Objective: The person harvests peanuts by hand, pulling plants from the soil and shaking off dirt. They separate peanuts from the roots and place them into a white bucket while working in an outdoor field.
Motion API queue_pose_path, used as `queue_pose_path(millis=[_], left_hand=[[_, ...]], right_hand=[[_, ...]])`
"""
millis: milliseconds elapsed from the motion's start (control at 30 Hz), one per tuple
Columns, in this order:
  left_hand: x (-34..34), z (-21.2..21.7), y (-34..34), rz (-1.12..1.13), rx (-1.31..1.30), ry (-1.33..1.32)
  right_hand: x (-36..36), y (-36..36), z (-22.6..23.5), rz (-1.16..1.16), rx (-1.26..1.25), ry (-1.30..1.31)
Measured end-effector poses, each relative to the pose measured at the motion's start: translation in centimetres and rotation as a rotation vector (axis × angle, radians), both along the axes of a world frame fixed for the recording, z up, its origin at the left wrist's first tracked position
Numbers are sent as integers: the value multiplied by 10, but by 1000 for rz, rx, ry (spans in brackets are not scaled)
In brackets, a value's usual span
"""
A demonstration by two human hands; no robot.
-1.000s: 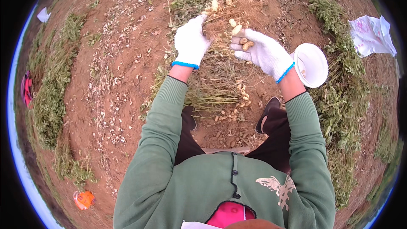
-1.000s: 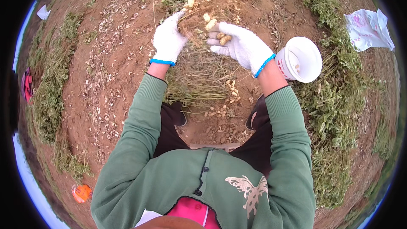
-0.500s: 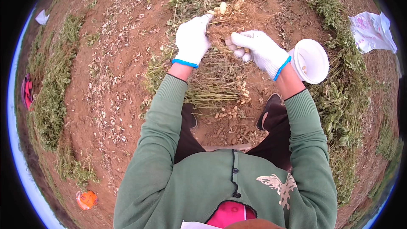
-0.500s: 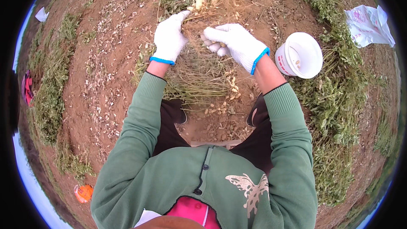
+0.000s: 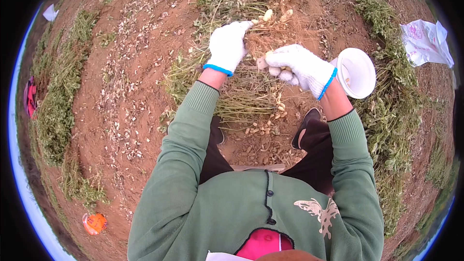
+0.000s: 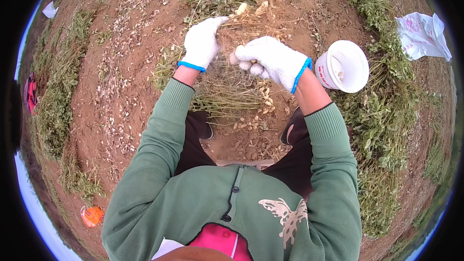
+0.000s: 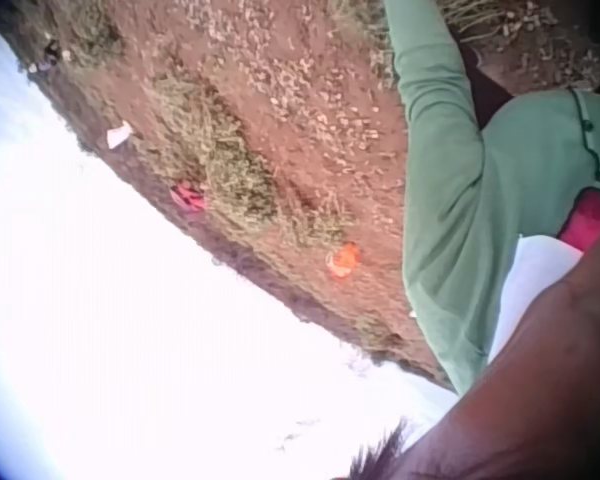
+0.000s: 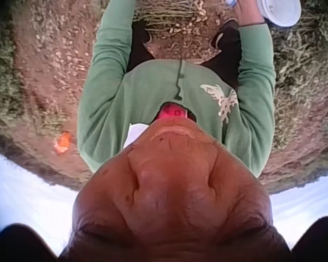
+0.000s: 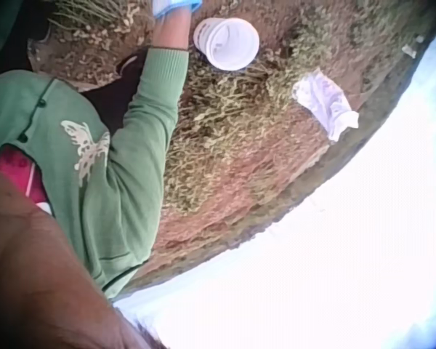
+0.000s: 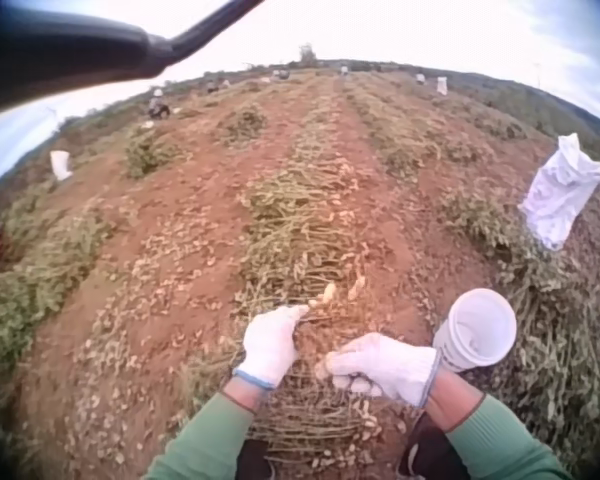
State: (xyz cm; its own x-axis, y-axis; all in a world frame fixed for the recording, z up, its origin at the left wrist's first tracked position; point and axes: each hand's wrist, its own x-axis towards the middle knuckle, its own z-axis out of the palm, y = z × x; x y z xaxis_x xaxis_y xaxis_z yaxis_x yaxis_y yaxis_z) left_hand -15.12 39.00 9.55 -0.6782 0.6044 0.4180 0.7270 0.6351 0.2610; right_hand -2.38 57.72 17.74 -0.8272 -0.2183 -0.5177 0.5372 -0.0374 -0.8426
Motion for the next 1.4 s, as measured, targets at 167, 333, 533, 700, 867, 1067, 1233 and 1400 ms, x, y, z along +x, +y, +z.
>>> queue_pose_path(millis=[167,333,533,700,867,1067,1233,1400], left_hand=[[-31,1,-31,293,-84,-69],[-22,4,-21,142,78,-1],[-11,16,-11,92,85,-107],[-10,18,-9,35,112,-174],[-9,19,-6,-59,142,-295],[-10,18,-8,-56,103,-324],[-16,13,-9,114,30,-177],[-56,-15,-45,186,104,-252]], right_hand=[[17,-28,-8,121,62,-62],[-1,0,-39,-250,-161,54],[-13,8,-56,-433,-357,142],[-19,-4,-52,-566,-362,206],[-29,-1,-50,-521,-204,179],[-30,16,-41,-314,45,221],[-14,-4,-20,-295,371,357],[5,-16,-11,-127,470,305]])
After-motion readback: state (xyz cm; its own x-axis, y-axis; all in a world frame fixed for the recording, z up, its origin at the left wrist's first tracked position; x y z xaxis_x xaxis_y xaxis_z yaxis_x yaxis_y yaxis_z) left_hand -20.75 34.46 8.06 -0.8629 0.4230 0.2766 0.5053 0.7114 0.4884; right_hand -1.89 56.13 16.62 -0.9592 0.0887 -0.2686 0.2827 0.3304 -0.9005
